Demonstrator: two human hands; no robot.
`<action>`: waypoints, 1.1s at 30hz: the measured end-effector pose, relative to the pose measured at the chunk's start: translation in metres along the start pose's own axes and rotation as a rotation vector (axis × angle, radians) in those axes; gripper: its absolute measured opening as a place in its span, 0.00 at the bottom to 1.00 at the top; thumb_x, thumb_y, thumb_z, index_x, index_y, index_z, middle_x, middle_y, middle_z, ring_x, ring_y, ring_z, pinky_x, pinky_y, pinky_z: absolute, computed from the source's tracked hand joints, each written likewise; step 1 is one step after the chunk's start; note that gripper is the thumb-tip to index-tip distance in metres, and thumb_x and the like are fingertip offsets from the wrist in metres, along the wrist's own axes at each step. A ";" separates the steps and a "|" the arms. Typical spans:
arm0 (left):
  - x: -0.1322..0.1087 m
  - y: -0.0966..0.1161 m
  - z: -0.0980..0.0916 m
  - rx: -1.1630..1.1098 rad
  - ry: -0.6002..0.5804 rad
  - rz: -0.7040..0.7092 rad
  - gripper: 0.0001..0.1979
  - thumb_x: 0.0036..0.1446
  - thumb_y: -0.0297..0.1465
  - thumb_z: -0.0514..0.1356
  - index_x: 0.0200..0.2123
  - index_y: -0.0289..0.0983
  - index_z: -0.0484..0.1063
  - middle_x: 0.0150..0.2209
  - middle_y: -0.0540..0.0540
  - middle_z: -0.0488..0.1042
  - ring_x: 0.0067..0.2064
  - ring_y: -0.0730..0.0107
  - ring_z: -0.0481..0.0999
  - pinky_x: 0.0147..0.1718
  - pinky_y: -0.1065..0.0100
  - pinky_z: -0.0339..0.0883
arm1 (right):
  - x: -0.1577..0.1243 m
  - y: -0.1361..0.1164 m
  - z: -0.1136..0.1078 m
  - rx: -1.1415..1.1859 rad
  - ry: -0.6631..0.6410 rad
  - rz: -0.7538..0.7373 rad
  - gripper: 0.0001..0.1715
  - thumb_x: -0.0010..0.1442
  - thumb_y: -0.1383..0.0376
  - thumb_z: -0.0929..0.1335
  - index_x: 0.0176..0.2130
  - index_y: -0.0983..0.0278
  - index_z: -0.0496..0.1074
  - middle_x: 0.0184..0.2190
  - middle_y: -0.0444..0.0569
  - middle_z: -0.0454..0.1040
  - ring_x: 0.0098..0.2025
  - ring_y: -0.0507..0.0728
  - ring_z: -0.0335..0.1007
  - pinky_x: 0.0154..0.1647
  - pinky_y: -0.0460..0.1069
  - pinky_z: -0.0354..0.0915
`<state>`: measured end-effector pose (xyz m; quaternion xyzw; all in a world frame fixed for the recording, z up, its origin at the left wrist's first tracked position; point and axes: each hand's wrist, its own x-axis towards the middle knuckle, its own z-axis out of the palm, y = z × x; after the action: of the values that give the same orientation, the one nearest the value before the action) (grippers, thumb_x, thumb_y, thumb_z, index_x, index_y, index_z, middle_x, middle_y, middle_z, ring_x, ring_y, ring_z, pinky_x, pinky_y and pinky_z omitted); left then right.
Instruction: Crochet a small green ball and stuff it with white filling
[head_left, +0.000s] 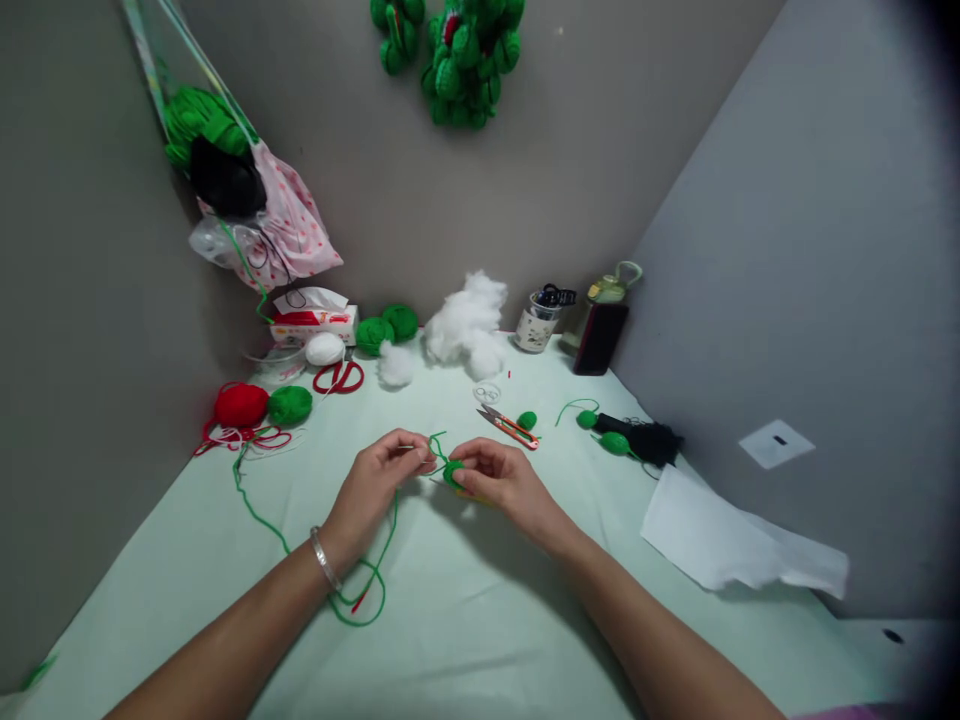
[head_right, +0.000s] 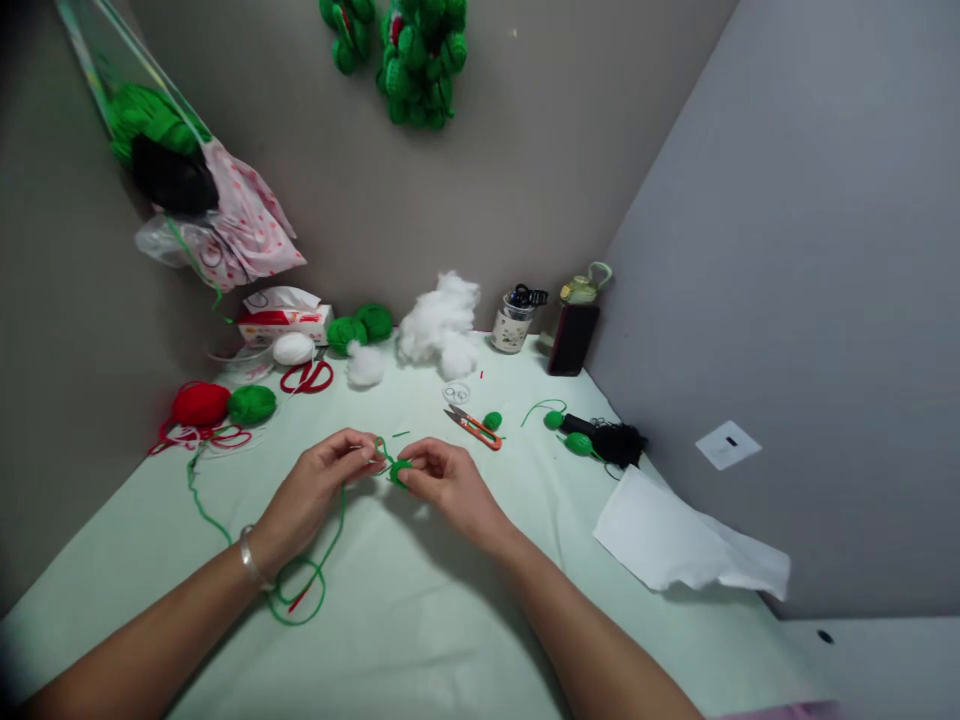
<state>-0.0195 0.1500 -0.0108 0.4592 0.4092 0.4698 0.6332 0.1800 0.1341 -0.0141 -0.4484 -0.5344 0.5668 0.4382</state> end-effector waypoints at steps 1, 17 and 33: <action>0.000 -0.002 -0.001 -0.030 0.006 -0.019 0.11 0.58 0.38 0.71 0.34 0.37 0.77 0.41 0.46 0.79 0.44 0.63 0.80 0.52 0.60 0.73 | 0.000 0.001 0.000 0.007 0.013 0.013 0.16 0.55 0.56 0.77 0.39 0.64 0.77 0.24 0.39 0.71 0.27 0.50 0.65 0.30 0.47 0.62; 0.000 -0.008 -0.019 -0.307 -0.038 -0.285 0.09 0.60 0.34 0.71 0.33 0.36 0.76 0.39 0.48 0.77 0.45 0.67 0.77 0.56 0.63 0.71 | 0.002 0.036 -0.006 -0.679 0.221 -0.347 0.12 0.68 0.64 0.68 0.48 0.60 0.80 0.39 0.53 0.83 0.38 0.59 0.76 0.40 0.53 0.70; -0.012 -0.006 -0.016 0.404 0.147 0.327 0.08 0.56 0.34 0.70 0.27 0.43 0.76 0.49 0.42 0.81 0.60 0.48 0.69 0.68 0.49 0.52 | -0.005 0.026 -0.013 -0.511 0.378 -0.480 0.11 0.64 0.70 0.68 0.42 0.60 0.80 0.42 0.51 0.82 0.44 0.58 0.78 0.44 0.54 0.75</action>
<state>-0.0356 0.1408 -0.0191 0.6008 0.4600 0.5068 0.4130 0.1931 0.1312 -0.0405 -0.5016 -0.6579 0.2046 0.5232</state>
